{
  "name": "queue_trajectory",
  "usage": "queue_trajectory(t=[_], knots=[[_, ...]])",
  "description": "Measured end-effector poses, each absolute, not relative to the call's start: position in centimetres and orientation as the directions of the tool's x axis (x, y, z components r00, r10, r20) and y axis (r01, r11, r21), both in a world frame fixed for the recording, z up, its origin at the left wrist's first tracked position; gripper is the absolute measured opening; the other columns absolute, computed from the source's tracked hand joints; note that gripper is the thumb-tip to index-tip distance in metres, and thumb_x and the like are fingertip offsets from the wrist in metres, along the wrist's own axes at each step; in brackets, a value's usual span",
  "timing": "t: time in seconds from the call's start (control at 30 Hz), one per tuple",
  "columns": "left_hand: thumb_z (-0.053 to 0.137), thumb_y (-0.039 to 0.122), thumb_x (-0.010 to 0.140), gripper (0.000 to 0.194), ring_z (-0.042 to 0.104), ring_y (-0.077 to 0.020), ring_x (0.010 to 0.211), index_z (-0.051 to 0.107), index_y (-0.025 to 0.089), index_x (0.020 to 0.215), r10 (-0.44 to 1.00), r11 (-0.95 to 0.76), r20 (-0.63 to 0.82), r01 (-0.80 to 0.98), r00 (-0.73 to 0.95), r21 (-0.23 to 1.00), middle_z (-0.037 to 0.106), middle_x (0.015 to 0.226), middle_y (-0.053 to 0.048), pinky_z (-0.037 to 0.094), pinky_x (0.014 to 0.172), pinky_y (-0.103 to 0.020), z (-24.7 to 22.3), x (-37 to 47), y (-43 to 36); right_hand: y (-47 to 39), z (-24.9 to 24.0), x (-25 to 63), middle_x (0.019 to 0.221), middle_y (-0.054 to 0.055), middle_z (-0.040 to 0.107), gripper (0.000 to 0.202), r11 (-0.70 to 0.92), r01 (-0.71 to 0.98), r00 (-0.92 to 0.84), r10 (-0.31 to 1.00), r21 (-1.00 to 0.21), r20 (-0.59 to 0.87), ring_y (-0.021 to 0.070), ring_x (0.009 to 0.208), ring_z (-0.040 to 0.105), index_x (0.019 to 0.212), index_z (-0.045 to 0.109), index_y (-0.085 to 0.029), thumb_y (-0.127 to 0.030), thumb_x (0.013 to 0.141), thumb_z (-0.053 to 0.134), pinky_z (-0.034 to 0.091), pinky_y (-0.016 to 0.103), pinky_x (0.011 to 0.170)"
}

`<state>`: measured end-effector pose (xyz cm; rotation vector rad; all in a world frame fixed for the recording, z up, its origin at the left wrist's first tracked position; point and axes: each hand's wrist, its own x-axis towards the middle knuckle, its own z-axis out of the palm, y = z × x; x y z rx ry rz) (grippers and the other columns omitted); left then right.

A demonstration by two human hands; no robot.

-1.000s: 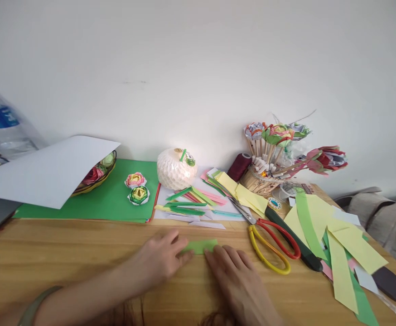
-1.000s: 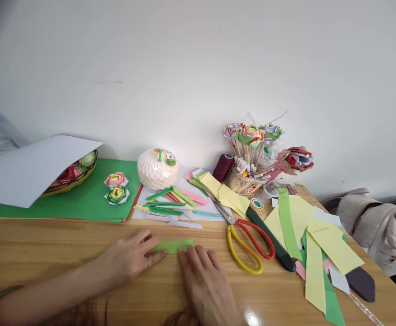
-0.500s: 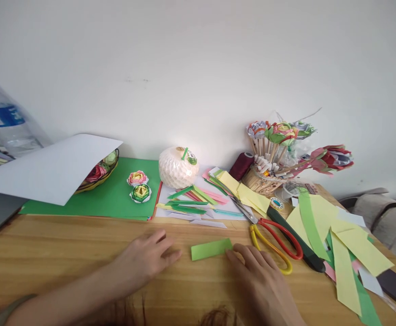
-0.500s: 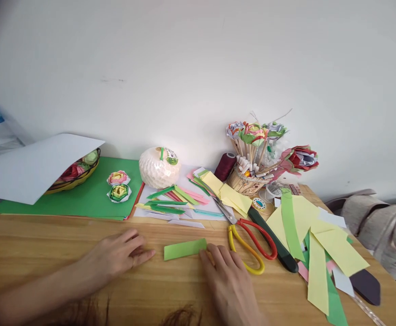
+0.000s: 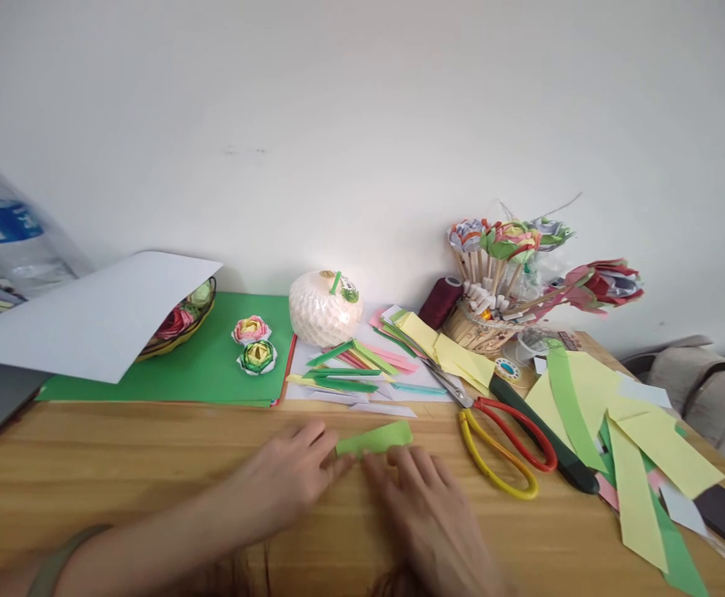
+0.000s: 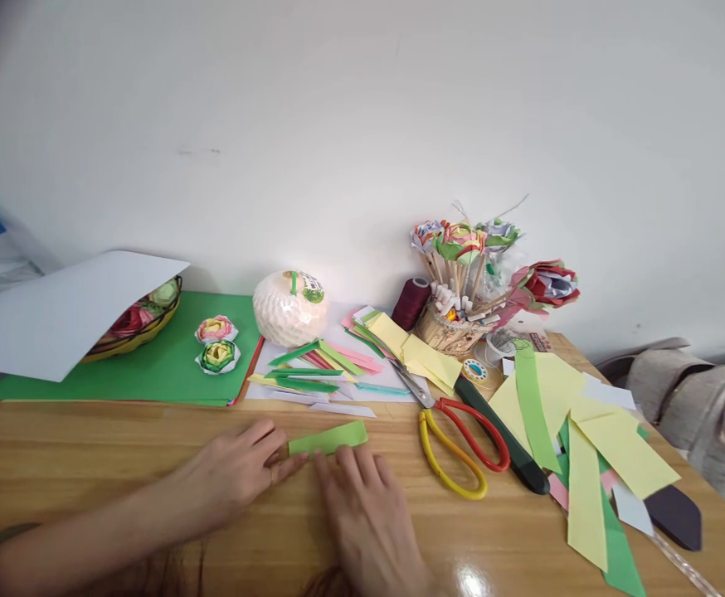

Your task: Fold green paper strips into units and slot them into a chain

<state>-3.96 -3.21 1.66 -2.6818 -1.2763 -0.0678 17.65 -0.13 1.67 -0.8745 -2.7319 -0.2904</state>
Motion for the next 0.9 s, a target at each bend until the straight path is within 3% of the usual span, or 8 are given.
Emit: queue_trajectory(t=[0.3, 0.53, 0.63, 0.77, 0.83, 0.9], knots=[[0.049, 0.012, 0.088, 0.034, 0.046, -0.0182, 0.077, 0.045, 0.017, 0.121, 0.743, -0.643, 0.148, 0.757, 0.653, -0.117, 0.052, 0.083, -0.004, 0.036, 0.056, -0.026, 1.8, -4.5, -3.5, 1.0, 1.9, 19.5, 0.088, 0.004, 0.057, 0.03, 0.746, 0.643, -0.759, 0.588, 0.174, 0.279, 0.0194, 0.077, 0.052, 0.11, 0.056, -0.022, -0.01, 0.084, 0.05, 0.037, 0.032, 0.067], [0.051, 0.009, 0.086, 0.036, 0.047, -0.0179, 0.077, 0.047, 0.017, 0.12, 0.718, -0.67, 0.165, 0.736, 0.676, -0.096, 0.054, 0.087, -0.005, 0.037, 0.059, -0.027, 1.8, -5.5, -3.8, 1.9, 2.2, 21.7, 0.09, 0.004, 0.058, 0.04, 0.709, 0.688, -0.723, 0.65, 0.154, 0.234, 0.0194, 0.079, 0.053, 0.115, 0.055, -0.023, -0.003, 0.083, 0.041, 0.037, 0.032, 0.067], [0.05, 0.009, 0.086, 0.037, 0.046, -0.0173, 0.077, 0.046, 0.019, 0.121, 0.723, -0.668, 0.158, 0.739, 0.672, -0.087, 0.053, 0.088, -0.004, 0.037, 0.06, -0.027, 1.8, -5.8, -3.9, 2.0, 2.2, 21.8, 0.093, 0.004, 0.059, 0.043, 0.718, 0.687, -0.719, 0.65, 0.11, 0.247, 0.0192, 0.08, 0.054, 0.113, 0.056, -0.023, -0.001, 0.08, 0.04, 0.039, 0.033, 0.068], [0.05, 0.008, 0.084, 0.036, 0.046, -0.0166, 0.075, 0.048, 0.02, 0.118, 0.713, -0.678, 0.19, 0.733, 0.675, -0.058, 0.052, 0.082, -0.003, 0.038, 0.059, -0.026, 1.6, -6.1, -3.7, 2.2, 2.2, 21.8, 0.09, 0.006, 0.062, 0.031, 0.735, 0.678, -0.682, 0.638, -0.016, 0.358, 0.0182, 0.078, 0.057, 0.099, 0.062, -0.019, -0.008, 0.084, 0.038, 0.042, 0.032, 0.068], [0.048, 0.009, 0.085, 0.024, 0.044, -0.0156, 0.07, 0.056, 0.019, 0.105, 0.703, -0.68, 0.258, 0.733, 0.663, -0.027, 0.051, 0.076, -0.002, 0.036, 0.056, -0.025, 1.5, -6.1, -3.5, 2.4, 2.1, 21.7, 0.089, 0.006, 0.062, 0.026, 0.71, 0.698, -0.626, 0.669, -0.095, 0.401, 0.0172, 0.076, 0.059, 0.091, 0.063, -0.019, -0.015, 0.087, 0.038, 0.045, 0.03, 0.067], [0.043, 0.008, 0.085, 0.018, 0.043, -0.0147, 0.067, 0.059, 0.017, 0.085, 0.703, -0.67, 0.355, 0.741, 0.617, 0.039, 0.051, 0.073, -0.003, 0.035, 0.055, -0.025, 1.7, -5.8, -3.4, 2.6, 1.8, 21.5, 0.092, 0.006, 0.062, 0.021, 0.66, 0.739, -0.565, 0.717, -0.137, 0.409, 0.0184, 0.079, 0.06, 0.094, 0.061, -0.02, -0.026, 0.088, 0.043, 0.048, 0.031, 0.065]])
